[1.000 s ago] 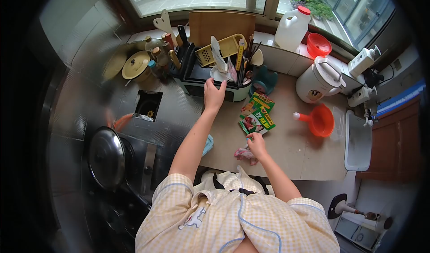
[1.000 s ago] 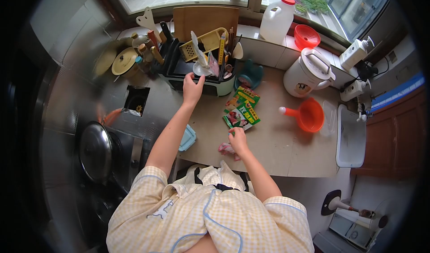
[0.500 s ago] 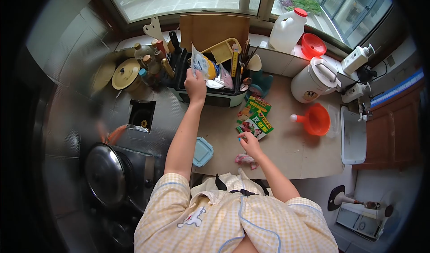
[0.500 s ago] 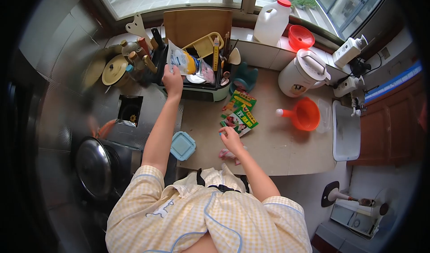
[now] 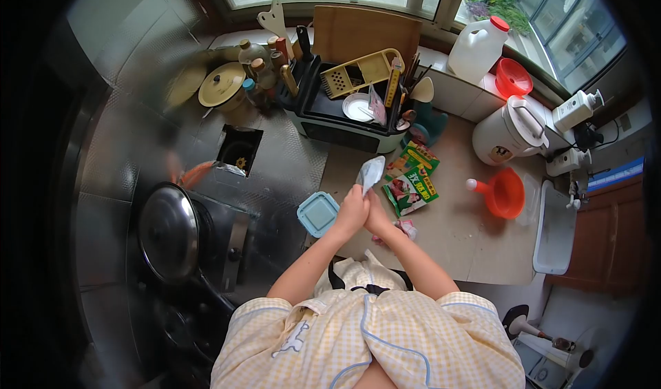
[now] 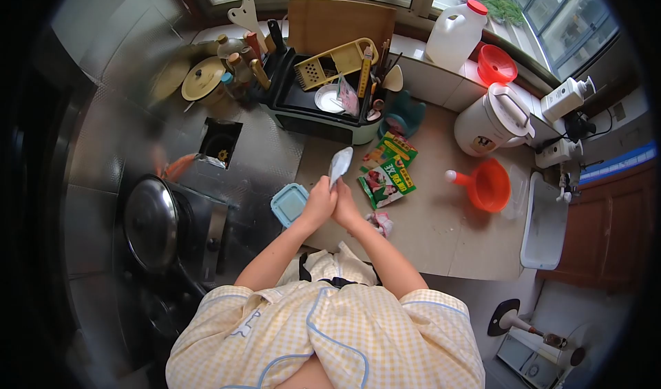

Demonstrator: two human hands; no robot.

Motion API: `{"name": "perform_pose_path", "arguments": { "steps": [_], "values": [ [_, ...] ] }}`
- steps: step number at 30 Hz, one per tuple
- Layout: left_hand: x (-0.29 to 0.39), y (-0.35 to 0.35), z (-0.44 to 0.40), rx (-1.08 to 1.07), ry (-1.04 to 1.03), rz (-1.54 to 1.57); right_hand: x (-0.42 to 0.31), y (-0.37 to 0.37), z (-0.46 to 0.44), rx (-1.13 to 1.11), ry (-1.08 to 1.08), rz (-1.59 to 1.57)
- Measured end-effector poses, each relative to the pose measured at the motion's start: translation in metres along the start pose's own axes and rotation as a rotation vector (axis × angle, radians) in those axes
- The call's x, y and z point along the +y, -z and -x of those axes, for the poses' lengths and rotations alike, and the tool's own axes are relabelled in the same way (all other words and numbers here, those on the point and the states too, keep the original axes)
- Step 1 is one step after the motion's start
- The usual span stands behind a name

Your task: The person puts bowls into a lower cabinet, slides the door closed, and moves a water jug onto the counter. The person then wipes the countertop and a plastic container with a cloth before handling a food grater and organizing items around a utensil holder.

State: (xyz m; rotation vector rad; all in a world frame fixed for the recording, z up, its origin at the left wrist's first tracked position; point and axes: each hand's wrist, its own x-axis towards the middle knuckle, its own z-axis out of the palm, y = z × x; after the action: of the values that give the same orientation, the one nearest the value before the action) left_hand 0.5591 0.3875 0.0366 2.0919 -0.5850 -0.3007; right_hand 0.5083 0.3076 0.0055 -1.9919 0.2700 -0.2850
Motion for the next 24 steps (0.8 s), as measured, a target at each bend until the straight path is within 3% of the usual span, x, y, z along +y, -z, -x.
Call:
{"name": "perform_pose_path", "arguments": {
  "steps": [2,5,6,7,9,10,11,12,15,17,19,20,24],
  "values": [
    [-0.018,-0.023,0.003,-0.065,0.014,0.018,0.014,-0.004,-0.001,-0.044,-0.248,-0.277],
    [-0.041,-0.033,-0.001,-0.161,0.010,0.055,0.024,-0.006,0.002,0.051,-0.403,-0.426],
    [-0.045,-0.033,-0.004,-0.225,-0.008,0.088,0.032,-0.008,0.005,0.084,-0.211,-0.083],
    [-0.043,-0.027,-0.007,-0.228,-0.010,0.086,0.043,-0.010,0.003,0.087,-0.212,-0.085],
    [-0.044,-0.007,-0.016,-0.504,-0.112,0.098,0.061,-0.009,0.000,0.003,-0.383,-0.323],
    [-0.046,0.003,-0.024,-0.513,-0.192,0.067,0.061,-0.004,-0.001,0.010,-0.386,-0.323],
    [-0.048,0.013,-0.033,-0.520,-0.197,0.067,0.060,0.001,-0.001,-0.030,-0.327,-0.116],
    [-0.041,0.028,-0.046,-0.484,-0.150,0.040,0.055,0.008,-0.002,-0.068,-0.267,0.091],
    [-0.031,0.056,-0.092,-0.201,0.124,0.235,0.039,0.031,-0.005,-0.230,-0.255,-0.078],
    [-0.026,0.071,-0.143,0.102,-0.068,0.204,0.043,0.049,-0.021,-0.315,-0.254,0.094],
    [-0.016,0.077,-0.177,0.227,-0.214,0.133,0.030,0.063,-0.041,-0.075,-0.120,0.186],
    [-0.015,0.077,-0.195,0.251,-0.245,0.034,0.021,0.067,-0.053,0.053,0.000,0.216],
    [-0.015,0.071,-0.256,0.313,-0.415,-0.390,-0.030,0.078,-0.100,0.046,0.037,0.114]
  ]
}}
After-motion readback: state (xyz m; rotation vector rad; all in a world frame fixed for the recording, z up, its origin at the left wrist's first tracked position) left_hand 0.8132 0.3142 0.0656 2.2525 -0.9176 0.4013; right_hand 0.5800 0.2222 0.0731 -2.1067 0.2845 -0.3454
